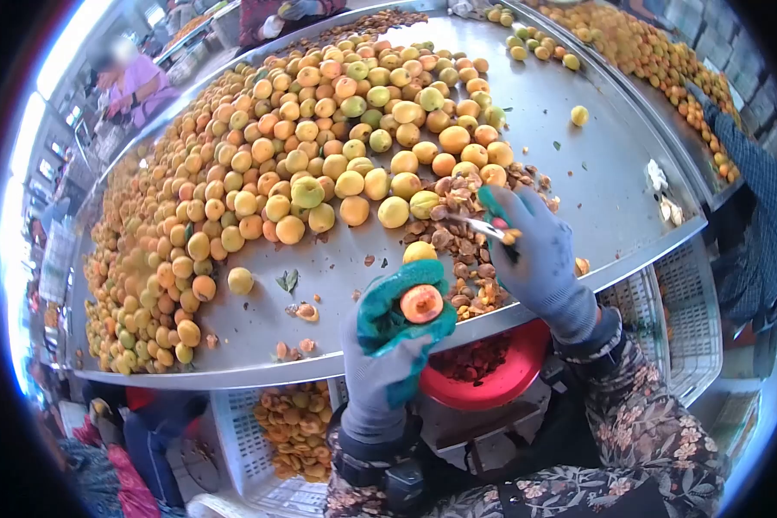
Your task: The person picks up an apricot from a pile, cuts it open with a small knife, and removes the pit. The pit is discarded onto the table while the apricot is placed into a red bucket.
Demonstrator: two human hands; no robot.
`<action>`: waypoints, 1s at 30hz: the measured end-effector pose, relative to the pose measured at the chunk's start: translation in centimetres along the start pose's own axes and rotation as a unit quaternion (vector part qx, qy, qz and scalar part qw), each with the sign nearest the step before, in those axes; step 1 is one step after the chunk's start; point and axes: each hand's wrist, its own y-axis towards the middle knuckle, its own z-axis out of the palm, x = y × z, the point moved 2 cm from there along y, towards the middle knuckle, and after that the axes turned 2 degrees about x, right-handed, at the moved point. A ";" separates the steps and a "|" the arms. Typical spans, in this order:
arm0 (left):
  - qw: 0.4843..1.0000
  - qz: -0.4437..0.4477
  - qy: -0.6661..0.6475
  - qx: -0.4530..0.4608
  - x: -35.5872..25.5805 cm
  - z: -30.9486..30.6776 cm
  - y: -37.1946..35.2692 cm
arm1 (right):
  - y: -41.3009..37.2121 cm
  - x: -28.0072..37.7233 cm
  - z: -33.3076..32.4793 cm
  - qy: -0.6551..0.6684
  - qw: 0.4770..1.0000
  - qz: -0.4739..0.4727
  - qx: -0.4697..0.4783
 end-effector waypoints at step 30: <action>0.899 0.075 0.431 -0.026 -1.5 -0.9 0.3 | -2.0 -0.4 0.6 -0.011 0.975 -0.127 0.183</action>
